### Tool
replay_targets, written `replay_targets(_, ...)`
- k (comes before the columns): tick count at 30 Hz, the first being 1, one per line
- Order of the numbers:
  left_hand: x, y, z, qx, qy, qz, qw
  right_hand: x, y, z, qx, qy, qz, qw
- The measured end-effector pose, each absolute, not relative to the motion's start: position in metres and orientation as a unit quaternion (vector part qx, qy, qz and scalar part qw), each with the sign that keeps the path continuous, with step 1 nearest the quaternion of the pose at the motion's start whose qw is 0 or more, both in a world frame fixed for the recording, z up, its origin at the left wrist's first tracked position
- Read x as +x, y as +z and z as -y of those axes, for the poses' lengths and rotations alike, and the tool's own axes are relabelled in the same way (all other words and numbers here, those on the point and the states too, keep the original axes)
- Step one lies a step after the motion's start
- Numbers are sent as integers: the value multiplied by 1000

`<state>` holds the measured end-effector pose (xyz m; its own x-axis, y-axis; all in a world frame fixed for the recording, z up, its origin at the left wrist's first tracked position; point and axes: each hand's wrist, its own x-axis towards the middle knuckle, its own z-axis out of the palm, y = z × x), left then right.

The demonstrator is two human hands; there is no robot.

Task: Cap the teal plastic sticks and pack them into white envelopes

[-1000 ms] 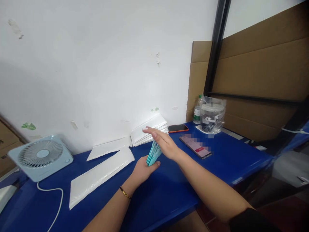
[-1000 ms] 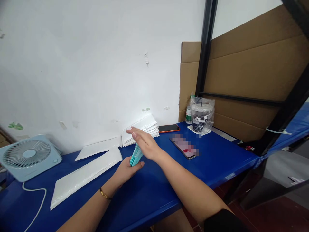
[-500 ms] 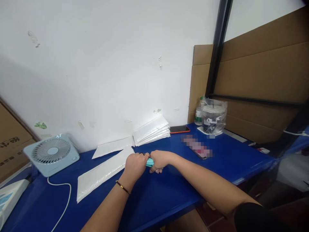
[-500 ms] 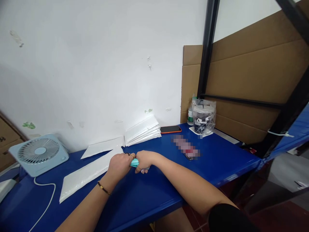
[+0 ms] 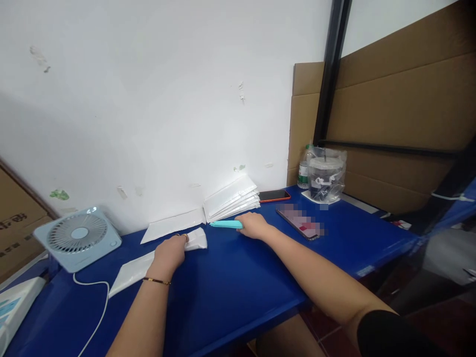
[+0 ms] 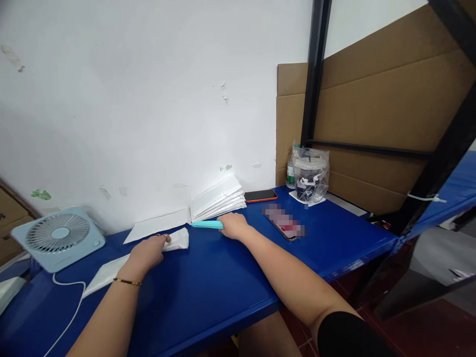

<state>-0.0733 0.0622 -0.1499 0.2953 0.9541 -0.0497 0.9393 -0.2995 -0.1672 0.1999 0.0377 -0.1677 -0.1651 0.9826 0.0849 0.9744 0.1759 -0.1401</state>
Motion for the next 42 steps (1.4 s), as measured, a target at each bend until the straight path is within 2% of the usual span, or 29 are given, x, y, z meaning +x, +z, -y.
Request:
replay_targets(4, -55, -124, -52, -825, -13, 549, 133, 223, -158, -36, -616, 12, 778, 127)
replay_targets(6, -40, -119, -47, -841, -46, 520, 139, 234, -153, -34, -607, 19, 781, 146)
replay_targets(10, -24, -135, -50, -867, -62, 486, 84, 251, -144, -30, -600, 30, 786, 148)
replay_targets(17, -53, -158, -61, -886, 89, 445, -96, 245, -146, -29, -610, 4, 789, 73)
replay_targets(22, -54, -150, -58, -886, 12, 439, -147, 233, -150, -27, -581, 4, 813, 35)
replay_targets(29, -51, -145, -57, -882, -68, 415, -212, 225, -152, -25, -586, -63, 808, 17)
replay_targets(42, -44, -143, -56, -872, -84, 397, -274, 202, -146, -15, -561, -176, 807, 56)
